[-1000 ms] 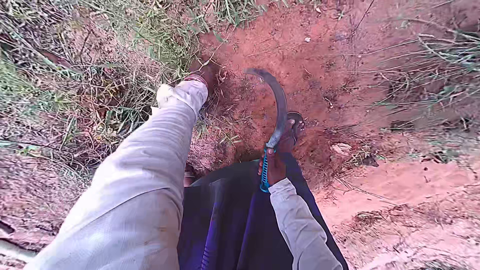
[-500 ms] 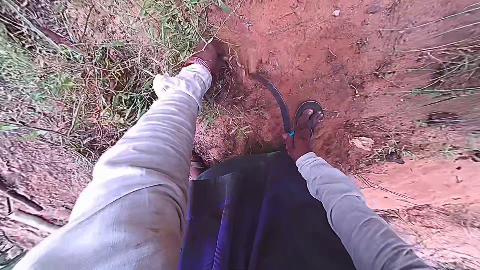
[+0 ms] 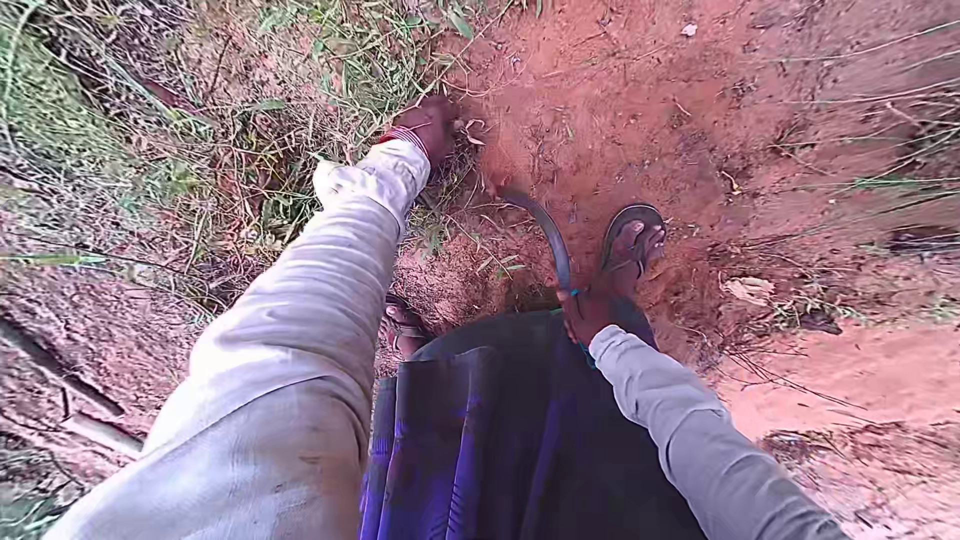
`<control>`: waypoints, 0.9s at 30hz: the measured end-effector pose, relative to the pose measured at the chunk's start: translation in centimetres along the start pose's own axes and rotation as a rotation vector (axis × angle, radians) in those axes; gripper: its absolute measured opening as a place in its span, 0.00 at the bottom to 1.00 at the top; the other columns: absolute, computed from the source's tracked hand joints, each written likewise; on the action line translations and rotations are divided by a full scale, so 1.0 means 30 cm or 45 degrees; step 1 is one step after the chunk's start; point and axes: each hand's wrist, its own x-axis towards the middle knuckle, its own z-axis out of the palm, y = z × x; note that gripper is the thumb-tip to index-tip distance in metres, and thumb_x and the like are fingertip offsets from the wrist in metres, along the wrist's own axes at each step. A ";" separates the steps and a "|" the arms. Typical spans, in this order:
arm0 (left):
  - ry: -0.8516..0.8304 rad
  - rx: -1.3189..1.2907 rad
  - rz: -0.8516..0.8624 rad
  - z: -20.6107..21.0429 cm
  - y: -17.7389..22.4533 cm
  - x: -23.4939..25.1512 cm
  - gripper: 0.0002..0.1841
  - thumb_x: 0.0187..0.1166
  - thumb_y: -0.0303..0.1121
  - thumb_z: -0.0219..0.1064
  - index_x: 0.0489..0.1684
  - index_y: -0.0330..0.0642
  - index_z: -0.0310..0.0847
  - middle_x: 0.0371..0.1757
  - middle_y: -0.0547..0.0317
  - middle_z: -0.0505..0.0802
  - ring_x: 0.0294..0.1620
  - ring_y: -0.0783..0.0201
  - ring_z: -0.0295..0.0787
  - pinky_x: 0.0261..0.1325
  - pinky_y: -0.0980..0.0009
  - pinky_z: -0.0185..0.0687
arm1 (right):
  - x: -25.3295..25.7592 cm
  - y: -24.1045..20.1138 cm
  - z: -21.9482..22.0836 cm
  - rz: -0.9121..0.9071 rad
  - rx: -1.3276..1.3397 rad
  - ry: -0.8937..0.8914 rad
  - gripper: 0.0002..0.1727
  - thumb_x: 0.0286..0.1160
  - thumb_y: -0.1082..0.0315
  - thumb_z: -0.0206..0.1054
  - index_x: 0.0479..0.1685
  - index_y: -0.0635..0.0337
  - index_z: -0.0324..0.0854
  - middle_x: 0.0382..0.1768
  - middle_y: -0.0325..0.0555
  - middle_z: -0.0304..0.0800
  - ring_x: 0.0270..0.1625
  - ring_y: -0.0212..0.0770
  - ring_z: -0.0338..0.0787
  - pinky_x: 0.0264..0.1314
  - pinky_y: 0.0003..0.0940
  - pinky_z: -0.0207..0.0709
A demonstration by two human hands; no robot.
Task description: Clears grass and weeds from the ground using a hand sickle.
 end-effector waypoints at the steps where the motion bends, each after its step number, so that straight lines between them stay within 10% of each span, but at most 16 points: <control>1: -0.005 -0.003 -0.007 -0.005 -0.003 0.000 0.18 0.92 0.28 0.53 0.71 0.27 0.81 0.77 0.30 0.82 0.85 0.32 0.69 0.90 0.40 0.54 | -0.061 0.072 0.036 0.027 -0.034 -0.047 0.32 0.97 0.52 0.43 0.66 0.79 0.73 0.38 0.62 0.85 0.36 0.52 0.88 0.51 0.46 0.81; 5: -0.027 0.057 -0.229 0.040 0.049 0.000 0.34 0.88 0.56 0.60 0.78 0.33 0.76 0.83 0.28 0.74 0.85 0.26 0.67 0.82 0.27 0.60 | -0.161 0.121 0.061 -0.238 0.208 0.298 0.27 0.94 0.57 0.47 0.54 0.81 0.76 0.23 0.49 0.80 0.21 0.39 0.82 0.32 0.36 0.80; 7: -0.041 0.221 -0.320 0.095 0.111 0.001 0.51 0.74 0.68 0.68 0.88 0.35 0.63 0.89 0.24 0.64 0.89 0.22 0.55 0.84 0.22 0.47 | -0.061 -0.043 -0.017 -0.271 0.461 0.370 0.25 0.96 0.58 0.42 0.50 0.74 0.74 0.18 0.37 0.74 0.17 0.28 0.78 0.26 0.24 0.79; 12: -0.204 0.501 -0.330 0.200 0.090 -0.071 0.29 0.82 0.30 0.66 0.82 0.27 0.70 0.98 0.39 0.46 0.98 0.34 0.34 0.91 0.30 0.33 | 0.090 -0.191 0.009 -0.090 0.290 0.131 0.30 0.98 0.52 0.39 0.69 0.74 0.71 0.31 0.55 0.81 0.28 0.44 0.84 0.41 0.39 0.82; 15: -0.243 0.498 -0.139 0.125 0.009 -0.106 0.28 0.81 0.29 0.66 0.83 0.33 0.72 0.98 0.39 0.49 0.99 0.36 0.32 0.93 0.33 0.33 | -0.039 -0.039 0.045 0.028 0.034 -0.042 0.32 0.97 0.51 0.41 0.74 0.75 0.69 0.41 0.63 0.86 0.37 0.52 0.89 0.51 0.47 0.82; 18: -0.278 0.447 -0.019 0.078 -0.036 -0.096 0.21 0.71 0.23 0.76 0.63 0.24 0.85 0.93 0.30 0.58 0.97 0.32 0.39 0.93 0.32 0.35 | -0.158 0.049 0.020 -0.005 -0.023 0.047 0.32 0.97 0.51 0.45 0.72 0.78 0.70 0.37 0.63 0.87 0.35 0.54 0.90 0.49 0.48 0.83; 21: -0.206 0.338 0.062 0.091 -0.053 -0.096 0.18 0.70 0.21 0.76 0.57 0.21 0.87 0.90 0.25 0.61 0.96 0.29 0.42 0.91 0.29 0.38 | -0.103 -0.070 -0.045 -0.228 0.362 0.334 0.24 0.98 0.59 0.41 0.50 0.74 0.74 0.19 0.38 0.74 0.17 0.28 0.78 0.26 0.23 0.79; 27: -0.077 0.377 -0.007 0.074 -0.054 -0.133 0.16 0.79 0.18 0.65 0.64 0.24 0.83 0.87 0.33 0.71 0.92 0.29 0.52 0.88 0.32 0.48 | 0.077 -0.183 0.042 -0.081 0.310 0.092 0.29 0.98 0.53 0.39 0.59 0.74 0.73 0.25 0.47 0.75 0.21 0.37 0.80 0.32 0.32 0.80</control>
